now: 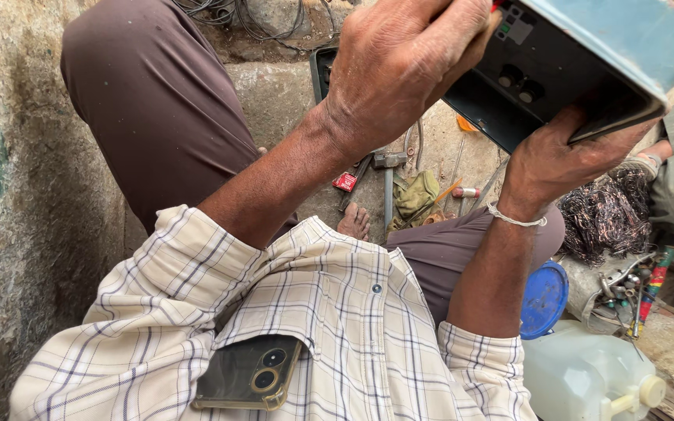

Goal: The person sits on the ground and uses a screwdriver to tighten connections inside a small electrical box. They manipulate red and blue wires and adjust internal components while seated cross-legged.

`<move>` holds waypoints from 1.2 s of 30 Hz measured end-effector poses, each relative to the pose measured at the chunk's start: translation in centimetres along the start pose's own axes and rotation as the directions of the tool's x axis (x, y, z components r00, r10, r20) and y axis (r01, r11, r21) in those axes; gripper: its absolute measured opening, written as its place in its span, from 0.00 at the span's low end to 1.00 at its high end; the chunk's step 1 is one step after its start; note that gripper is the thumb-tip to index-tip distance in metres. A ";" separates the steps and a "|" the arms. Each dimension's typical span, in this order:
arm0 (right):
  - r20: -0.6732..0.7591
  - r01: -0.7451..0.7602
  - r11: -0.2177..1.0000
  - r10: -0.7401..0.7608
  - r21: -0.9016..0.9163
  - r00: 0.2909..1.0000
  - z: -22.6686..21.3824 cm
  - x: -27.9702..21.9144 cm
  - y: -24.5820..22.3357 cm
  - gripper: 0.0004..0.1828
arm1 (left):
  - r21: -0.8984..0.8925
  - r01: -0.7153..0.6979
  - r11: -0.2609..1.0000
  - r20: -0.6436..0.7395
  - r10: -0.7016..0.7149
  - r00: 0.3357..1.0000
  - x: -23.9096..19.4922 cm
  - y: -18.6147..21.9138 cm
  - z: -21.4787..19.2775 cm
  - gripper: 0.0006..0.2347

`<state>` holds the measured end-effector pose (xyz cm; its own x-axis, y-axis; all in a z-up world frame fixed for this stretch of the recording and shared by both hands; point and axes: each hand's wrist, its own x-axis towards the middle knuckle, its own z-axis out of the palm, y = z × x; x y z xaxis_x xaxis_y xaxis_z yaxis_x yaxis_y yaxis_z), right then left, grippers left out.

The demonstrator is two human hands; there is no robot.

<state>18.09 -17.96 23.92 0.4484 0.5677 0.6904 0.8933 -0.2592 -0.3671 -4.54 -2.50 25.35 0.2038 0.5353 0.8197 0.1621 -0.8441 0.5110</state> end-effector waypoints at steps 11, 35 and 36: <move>0.008 -0.149 0.972 0.150 0.182 0.989 -0.2 -0.1 2.0 0.23 | 0.010 -0.029 1.000 -0.014 0.029 0.999 0.5 0.3 -0.1 0.09; 0.021 0.003 0.992 -0.006 0.129 1.000 -0.1 -0.8 1.8 0.27 | -0.002 -0.015 1.000 0.094 0.015 0.995 -0.6 -0.4 0.4 0.07; 0.015 0.001 0.994 -0.002 0.109 1.000 0.0 -0.9 2.1 0.28 | 0.000 -0.004 1.000 0.105 0.004 0.995 -0.8 -0.5 0.5 0.06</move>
<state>19.51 -18.98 22.50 0.4458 0.5798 0.6819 0.8851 -0.1718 -0.4325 -4.35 -2.53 24.29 0.3042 0.5323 0.7900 0.1618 -0.8461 0.5078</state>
